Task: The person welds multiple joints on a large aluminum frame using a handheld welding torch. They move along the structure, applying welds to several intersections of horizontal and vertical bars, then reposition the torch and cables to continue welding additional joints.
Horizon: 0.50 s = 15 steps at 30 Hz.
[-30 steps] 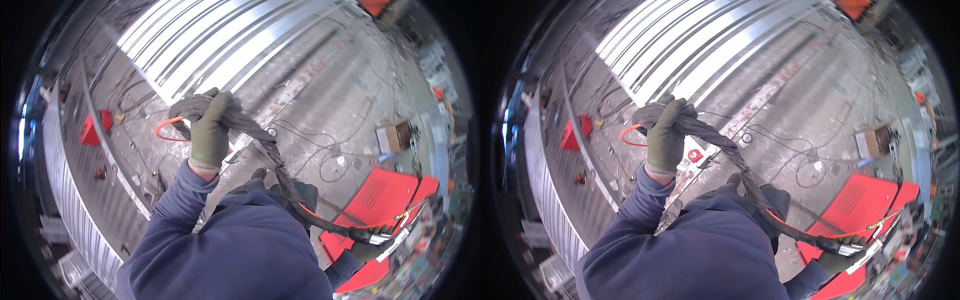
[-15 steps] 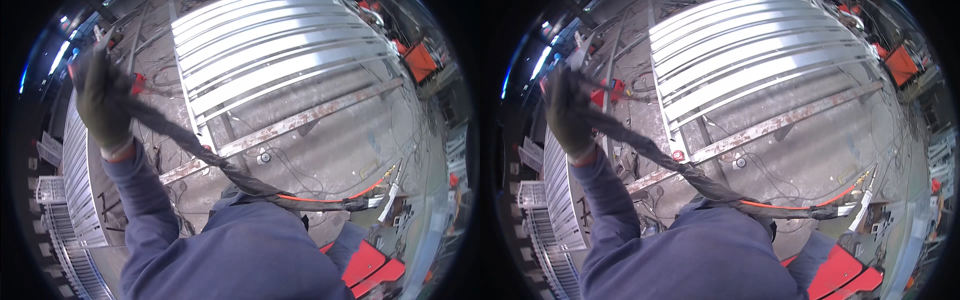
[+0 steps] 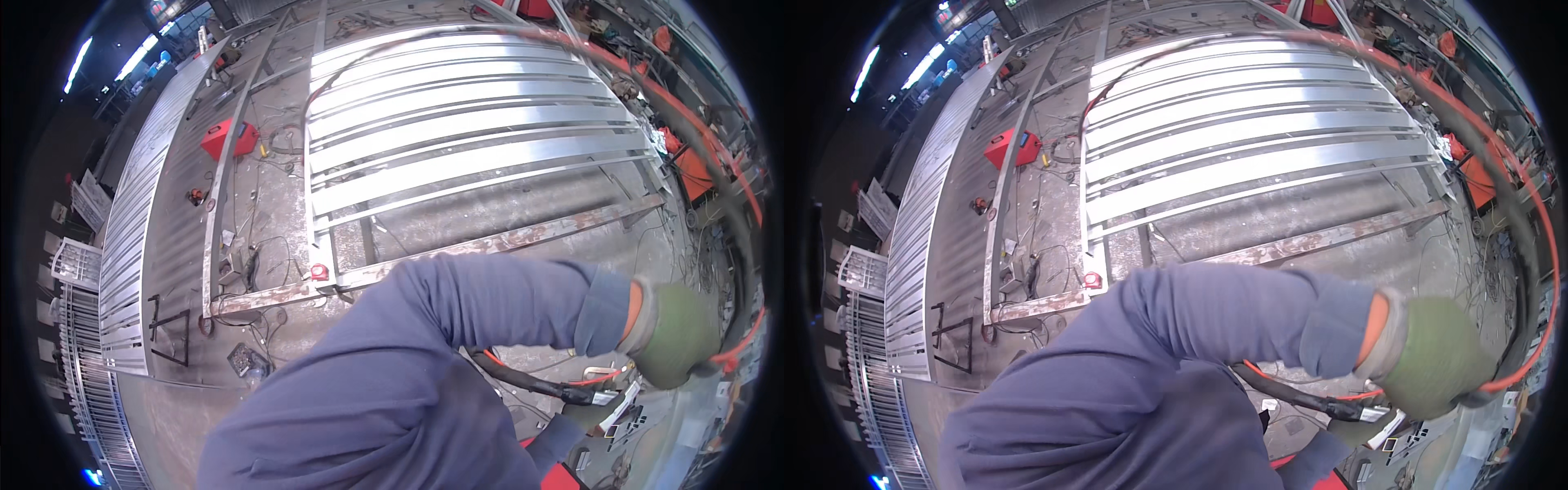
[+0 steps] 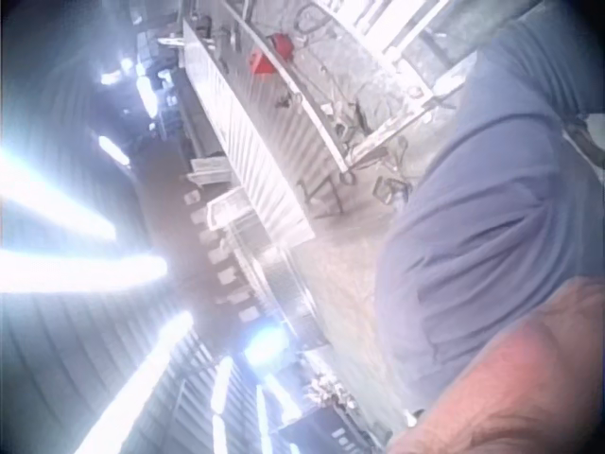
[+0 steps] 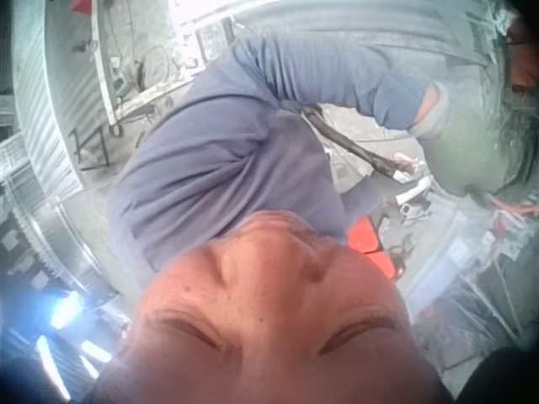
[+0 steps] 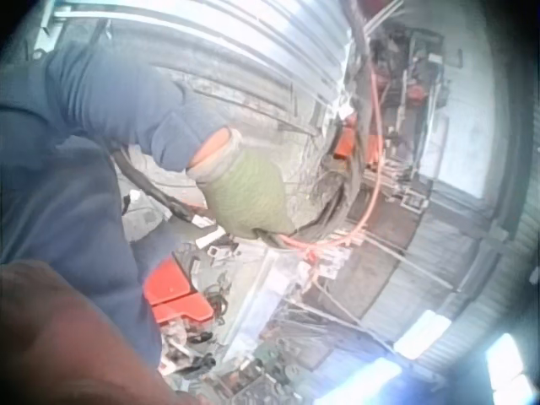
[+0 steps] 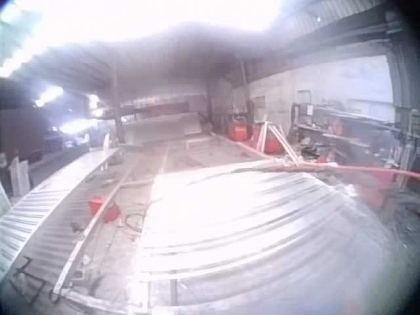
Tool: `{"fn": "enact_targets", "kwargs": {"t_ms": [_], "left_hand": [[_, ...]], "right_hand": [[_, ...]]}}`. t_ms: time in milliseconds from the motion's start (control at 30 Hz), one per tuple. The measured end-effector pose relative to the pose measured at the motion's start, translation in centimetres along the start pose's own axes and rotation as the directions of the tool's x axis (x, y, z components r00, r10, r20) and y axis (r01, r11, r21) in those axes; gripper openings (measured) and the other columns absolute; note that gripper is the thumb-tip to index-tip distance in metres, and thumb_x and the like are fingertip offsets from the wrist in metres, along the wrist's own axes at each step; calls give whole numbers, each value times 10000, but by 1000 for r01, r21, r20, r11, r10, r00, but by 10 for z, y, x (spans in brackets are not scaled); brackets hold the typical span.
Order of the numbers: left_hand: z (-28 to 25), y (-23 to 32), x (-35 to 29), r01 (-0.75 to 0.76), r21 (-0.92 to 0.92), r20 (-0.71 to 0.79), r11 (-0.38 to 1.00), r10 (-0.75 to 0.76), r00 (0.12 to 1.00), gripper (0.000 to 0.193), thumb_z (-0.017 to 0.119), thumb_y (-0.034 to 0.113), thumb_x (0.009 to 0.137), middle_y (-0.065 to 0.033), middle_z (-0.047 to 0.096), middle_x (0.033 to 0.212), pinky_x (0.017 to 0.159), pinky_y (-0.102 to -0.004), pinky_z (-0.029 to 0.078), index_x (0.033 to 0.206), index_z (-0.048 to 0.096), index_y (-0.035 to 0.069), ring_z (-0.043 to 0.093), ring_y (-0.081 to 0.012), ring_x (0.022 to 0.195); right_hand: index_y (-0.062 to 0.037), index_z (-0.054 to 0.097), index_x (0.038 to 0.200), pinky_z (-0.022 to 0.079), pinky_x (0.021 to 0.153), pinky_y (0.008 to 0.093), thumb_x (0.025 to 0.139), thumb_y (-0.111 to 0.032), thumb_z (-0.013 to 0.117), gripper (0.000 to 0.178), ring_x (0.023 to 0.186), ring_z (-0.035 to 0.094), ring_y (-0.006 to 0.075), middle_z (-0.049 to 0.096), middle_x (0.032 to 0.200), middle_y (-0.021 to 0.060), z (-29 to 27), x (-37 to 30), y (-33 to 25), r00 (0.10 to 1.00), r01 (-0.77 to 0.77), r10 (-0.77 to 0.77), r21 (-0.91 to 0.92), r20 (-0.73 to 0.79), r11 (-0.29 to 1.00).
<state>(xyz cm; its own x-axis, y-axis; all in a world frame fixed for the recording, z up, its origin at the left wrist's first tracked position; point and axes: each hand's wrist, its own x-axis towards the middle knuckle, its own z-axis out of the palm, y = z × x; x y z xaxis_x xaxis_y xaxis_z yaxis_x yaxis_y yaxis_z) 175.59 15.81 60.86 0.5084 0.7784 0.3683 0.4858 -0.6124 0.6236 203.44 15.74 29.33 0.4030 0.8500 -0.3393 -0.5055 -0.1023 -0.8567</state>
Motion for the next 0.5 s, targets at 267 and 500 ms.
{"fn": "enact_targets", "kwargs": {"t_ms": [267, 500], "left_hand": [[1, -134, 42, -18, -425, -128, 905, -40, 991, 211, 740, 289, 876, -166, 754, 885, 812, -529, 570, 882, 733, 78, 755, -405, 905], [-3, -258, 47, 168, -437, -166, 884, -263, 951, 397, 786, 365, 1026, -161, 747, 926, 785, -467, 562, 1215, 709, 25, 743, -316, 851]], "right_hand": [[-55, 612, 1536, 606, 1079, 465, 1104, -532, 626, 644, 1250, 721, 296, 713, 1421, 126, 63, 54, -19, 996, 85, -84, -42, 38, 995], [-54, 536, 1651, 570, 1167, 494, 1140, -583, 564, 736, 1355, 687, 333, 675, 1538, 161, 118, 144, 4, 1000, 4, -5, 60, 3, 998]]}}
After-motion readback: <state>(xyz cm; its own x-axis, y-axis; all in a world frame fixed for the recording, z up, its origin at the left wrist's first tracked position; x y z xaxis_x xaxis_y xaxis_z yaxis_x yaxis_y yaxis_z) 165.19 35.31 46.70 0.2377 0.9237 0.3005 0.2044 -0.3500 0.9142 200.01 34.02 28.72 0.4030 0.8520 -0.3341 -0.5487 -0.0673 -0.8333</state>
